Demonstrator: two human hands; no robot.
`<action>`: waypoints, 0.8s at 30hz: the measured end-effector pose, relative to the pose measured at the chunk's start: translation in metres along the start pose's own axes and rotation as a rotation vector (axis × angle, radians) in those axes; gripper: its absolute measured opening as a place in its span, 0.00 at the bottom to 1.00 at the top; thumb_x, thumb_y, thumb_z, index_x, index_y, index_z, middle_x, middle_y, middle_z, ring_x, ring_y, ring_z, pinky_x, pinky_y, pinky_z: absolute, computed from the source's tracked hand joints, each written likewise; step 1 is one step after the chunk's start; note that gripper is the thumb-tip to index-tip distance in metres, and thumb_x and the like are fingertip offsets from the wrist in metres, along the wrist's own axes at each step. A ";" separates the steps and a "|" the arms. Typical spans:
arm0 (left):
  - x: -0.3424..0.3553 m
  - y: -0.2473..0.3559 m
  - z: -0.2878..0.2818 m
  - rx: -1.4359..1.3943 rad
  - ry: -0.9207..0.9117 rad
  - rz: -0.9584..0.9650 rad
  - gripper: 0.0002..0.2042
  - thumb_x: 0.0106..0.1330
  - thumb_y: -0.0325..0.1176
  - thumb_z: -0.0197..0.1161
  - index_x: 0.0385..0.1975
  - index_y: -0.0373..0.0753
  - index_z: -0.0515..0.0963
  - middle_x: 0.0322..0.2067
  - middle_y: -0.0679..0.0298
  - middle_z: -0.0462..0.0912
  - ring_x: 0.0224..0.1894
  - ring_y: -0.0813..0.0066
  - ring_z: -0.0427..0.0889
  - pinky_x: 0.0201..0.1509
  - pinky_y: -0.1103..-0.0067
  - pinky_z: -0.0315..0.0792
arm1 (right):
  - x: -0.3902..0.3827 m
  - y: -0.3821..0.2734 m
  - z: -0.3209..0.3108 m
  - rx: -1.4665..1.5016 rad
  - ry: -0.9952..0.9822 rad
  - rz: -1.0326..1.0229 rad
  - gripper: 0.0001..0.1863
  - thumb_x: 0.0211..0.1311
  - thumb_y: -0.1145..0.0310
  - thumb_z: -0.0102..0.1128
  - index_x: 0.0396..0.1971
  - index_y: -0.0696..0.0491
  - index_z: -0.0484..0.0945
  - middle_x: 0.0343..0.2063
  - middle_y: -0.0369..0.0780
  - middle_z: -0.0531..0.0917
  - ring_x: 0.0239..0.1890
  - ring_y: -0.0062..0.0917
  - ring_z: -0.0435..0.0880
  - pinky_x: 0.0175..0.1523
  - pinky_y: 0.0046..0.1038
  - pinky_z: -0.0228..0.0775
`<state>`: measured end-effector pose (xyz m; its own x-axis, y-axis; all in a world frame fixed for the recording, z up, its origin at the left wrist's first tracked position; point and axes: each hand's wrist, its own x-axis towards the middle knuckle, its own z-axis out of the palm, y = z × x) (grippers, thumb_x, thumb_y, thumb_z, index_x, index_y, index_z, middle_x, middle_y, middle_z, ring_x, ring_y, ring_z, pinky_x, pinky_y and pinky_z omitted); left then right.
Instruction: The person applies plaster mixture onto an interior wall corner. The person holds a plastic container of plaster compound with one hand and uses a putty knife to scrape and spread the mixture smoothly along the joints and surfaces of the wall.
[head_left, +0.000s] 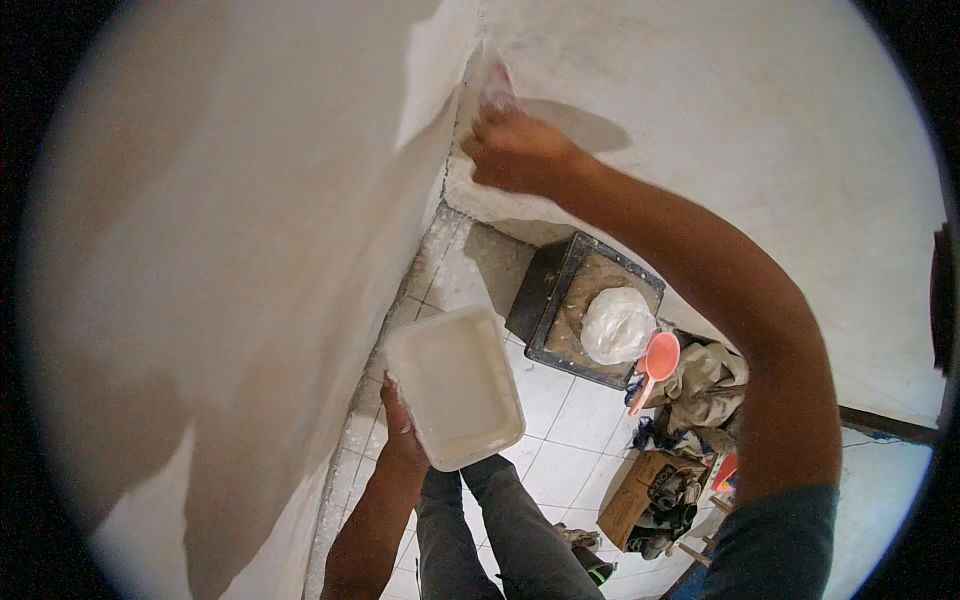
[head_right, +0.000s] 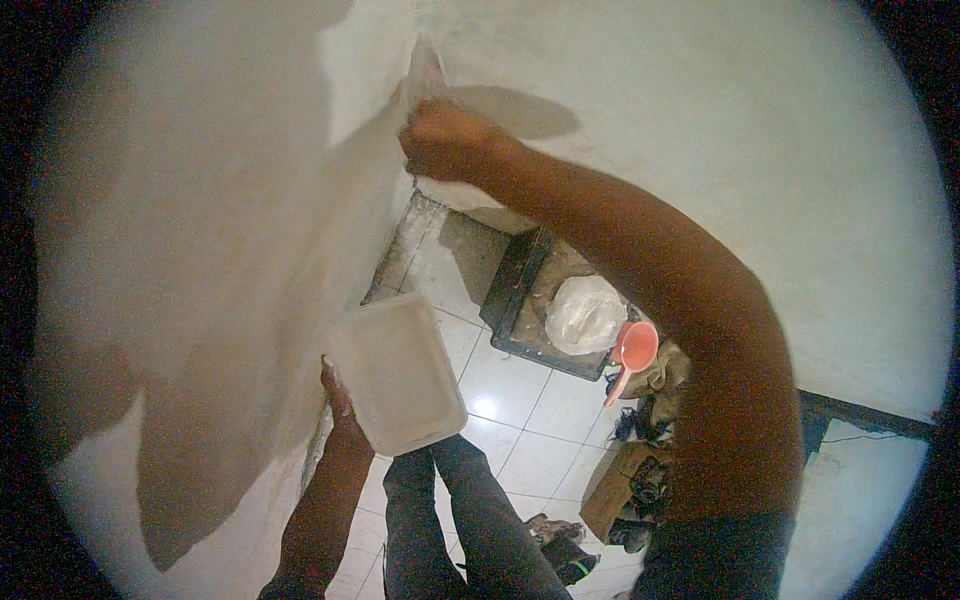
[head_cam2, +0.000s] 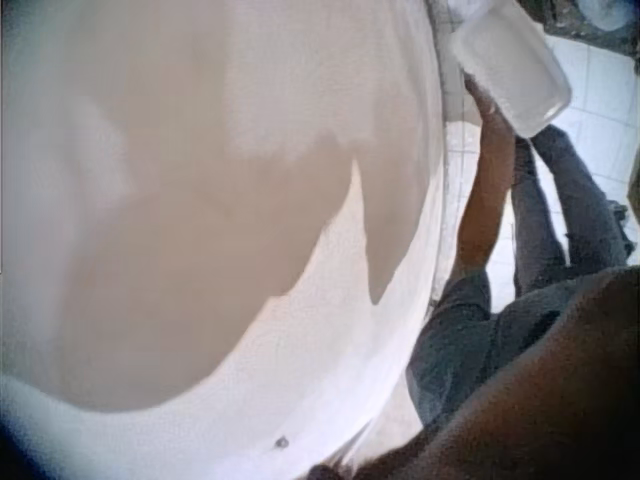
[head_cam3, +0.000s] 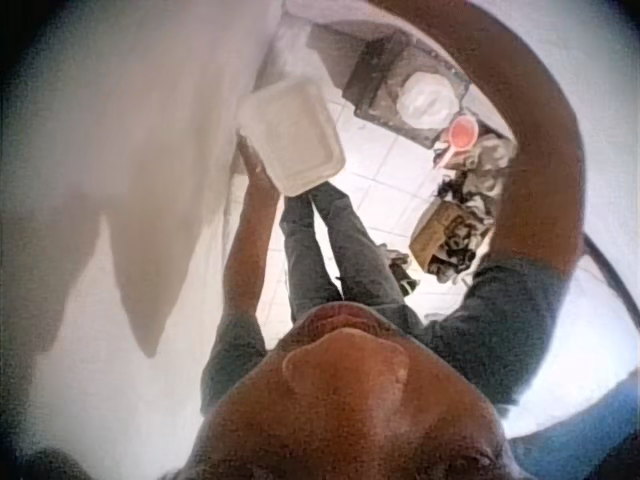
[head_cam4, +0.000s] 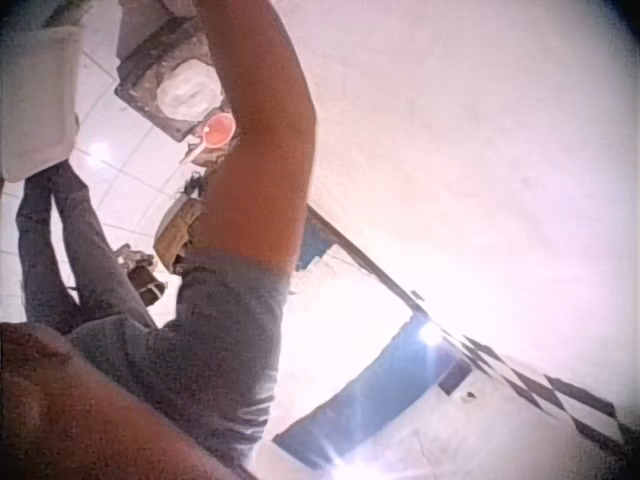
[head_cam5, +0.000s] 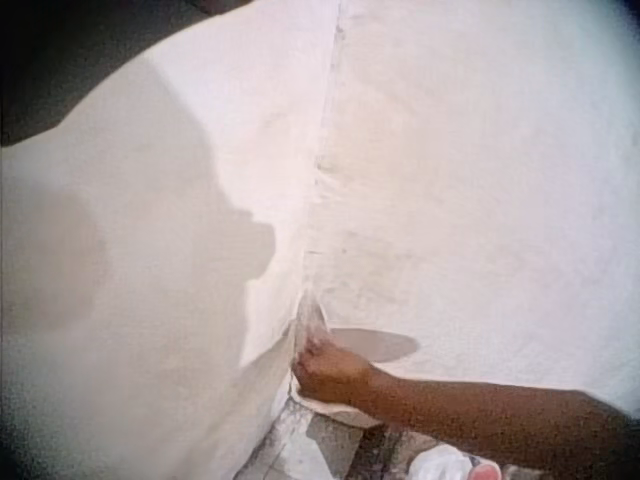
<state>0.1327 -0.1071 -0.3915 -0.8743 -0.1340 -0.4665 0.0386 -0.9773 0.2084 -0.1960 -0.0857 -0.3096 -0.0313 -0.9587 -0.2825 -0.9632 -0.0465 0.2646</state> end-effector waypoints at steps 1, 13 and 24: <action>0.002 -0.001 0.001 -0.001 -0.045 -0.007 0.41 0.55 0.66 0.56 0.62 0.42 0.60 0.57 0.58 0.69 0.57 0.63 0.71 0.59 0.63 0.70 | 0.005 0.012 -0.008 0.090 -0.091 0.206 0.04 0.44 0.70 0.59 0.18 0.51 0.82 0.33 0.37 0.79 0.43 0.34 0.78 0.50 0.34 0.71; -0.007 0.002 -0.017 -0.043 0.047 -0.039 0.43 0.54 0.67 0.56 0.63 0.42 0.59 0.58 0.57 0.67 0.59 0.61 0.69 0.59 0.62 0.69 | 0.006 -0.036 0.083 -0.198 -0.025 -0.058 0.08 0.48 0.64 0.59 0.20 0.52 0.82 0.27 0.40 0.82 0.38 0.36 0.81 0.48 0.43 0.70; -0.011 -0.003 -0.034 0.007 0.115 -0.019 0.43 0.52 0.69 0.55 0.64 0.46 0.59 0.61 0.56 0.65 0.59 0.51 0.68 0.58 0.51 0.67 | -0.156 -0.048 0.109 0.101 -0.163 0.317 0.10 0.40 0.63 0.60 0.23 0.51 0.81 0.34 0.46 0.79 0.52 0.41 0.72 0.66 0.46 0.54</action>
<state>0.1586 -0.1083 -0.4162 -0.8136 -0.1338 -0.5658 0.0191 -0.9788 0.2041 -0.1738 0.0966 -0.3785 -0.3666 -0.8636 -0.3461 -0.9201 0.2814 0.2724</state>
